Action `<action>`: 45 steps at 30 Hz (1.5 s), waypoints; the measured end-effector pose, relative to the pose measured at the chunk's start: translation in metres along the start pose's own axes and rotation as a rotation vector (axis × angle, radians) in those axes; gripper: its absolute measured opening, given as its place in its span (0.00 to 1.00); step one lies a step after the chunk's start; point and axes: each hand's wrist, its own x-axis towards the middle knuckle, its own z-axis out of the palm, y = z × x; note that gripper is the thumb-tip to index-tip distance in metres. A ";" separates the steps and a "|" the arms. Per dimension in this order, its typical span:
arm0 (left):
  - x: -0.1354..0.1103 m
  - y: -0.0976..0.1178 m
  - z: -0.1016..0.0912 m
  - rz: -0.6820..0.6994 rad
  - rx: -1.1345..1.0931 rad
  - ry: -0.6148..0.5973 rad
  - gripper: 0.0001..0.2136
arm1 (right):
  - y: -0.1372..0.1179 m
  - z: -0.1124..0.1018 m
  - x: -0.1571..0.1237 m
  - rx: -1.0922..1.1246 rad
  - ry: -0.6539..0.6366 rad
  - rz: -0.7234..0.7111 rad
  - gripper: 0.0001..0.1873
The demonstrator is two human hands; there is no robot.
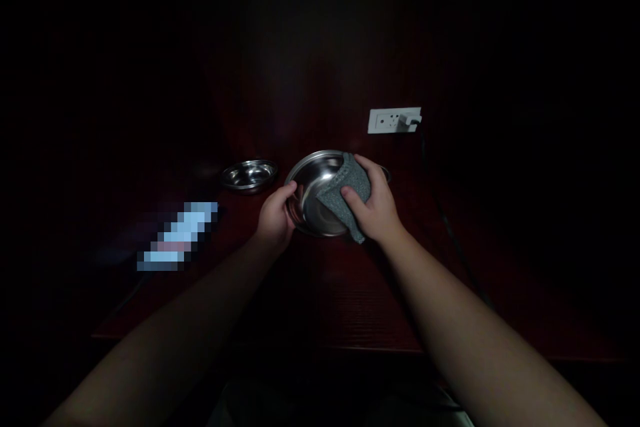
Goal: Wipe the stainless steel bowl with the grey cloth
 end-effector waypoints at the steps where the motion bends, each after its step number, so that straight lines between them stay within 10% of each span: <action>1: 0.000 0.000 0.000 0.007 -0.005 0.011 0.10 | -0.001 0.000 0.000 0.004 -0.002 0.005 0.29; 25: 0.001 0.001 0.002 0.001 -0.123 0.067 0.08 | -0.001 0.005 -0.002 0.080 0.009 0.056 0.29; 45: -0.015 -0.013 0.021 -0.042 -0.210 -0.003 0.10 | 0.008 0.029 -0.008 0.462 0.332 0.508 0.23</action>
